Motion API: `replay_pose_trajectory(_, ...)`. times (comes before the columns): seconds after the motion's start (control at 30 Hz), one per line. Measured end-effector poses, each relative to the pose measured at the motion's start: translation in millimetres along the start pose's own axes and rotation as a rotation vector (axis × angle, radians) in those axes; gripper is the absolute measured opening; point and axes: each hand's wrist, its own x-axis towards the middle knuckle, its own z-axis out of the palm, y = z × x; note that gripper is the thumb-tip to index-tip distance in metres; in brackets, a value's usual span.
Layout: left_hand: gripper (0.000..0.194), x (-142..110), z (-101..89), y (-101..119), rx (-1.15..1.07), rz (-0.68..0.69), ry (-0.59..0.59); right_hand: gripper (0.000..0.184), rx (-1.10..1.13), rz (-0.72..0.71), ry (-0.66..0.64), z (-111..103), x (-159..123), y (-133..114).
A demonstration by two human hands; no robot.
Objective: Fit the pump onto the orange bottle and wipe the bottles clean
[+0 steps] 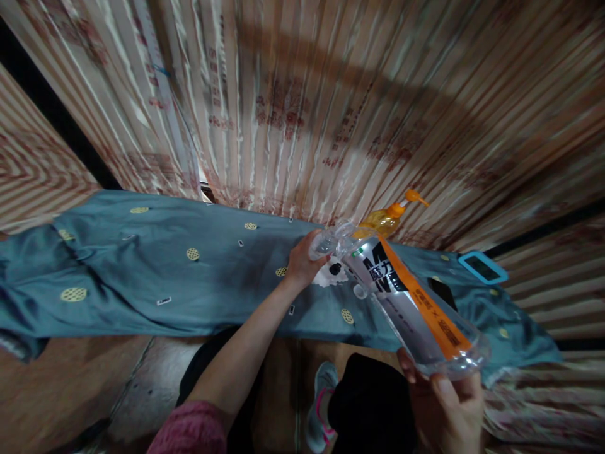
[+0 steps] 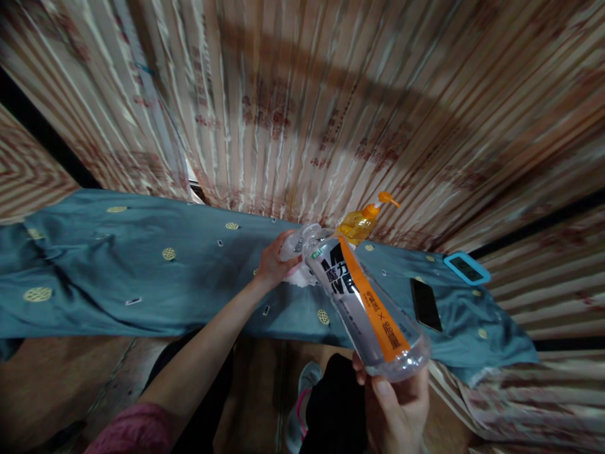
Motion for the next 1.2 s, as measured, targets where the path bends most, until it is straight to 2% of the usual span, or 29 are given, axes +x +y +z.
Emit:
replay_pose_trajectory(0.33, 0.055, 0.5, 0.8, -0.6, 0.009, 0.002, 0.013, 0.051, -0.009, 0.033, 0.065, 6.3, -3.7, -3.7)
replay_pose_trajectory(0.57, 0.055, -0.3, -1.0, 2.4, -0.003, -0.02, 0.002, 0.045, -0.004, 0.039, 0.05, 3.3, -2.2, -4.0)
replay_pose_trajectory(0.9, 0.057, -0.2, -0.7, 3.5, -0.01, -0.027, 0.009, 0.055, -0.011, 0.038, 0.054, 1.0, -0.5, -2.4)
replay_pose_trajectory(1.2, 0.056, -0.9, -2.3, 4.9, -0.009, -0.01, 0.004, 0.048, -0.037, 0.022, 0.073, -0.6, -0.7, -0.5)
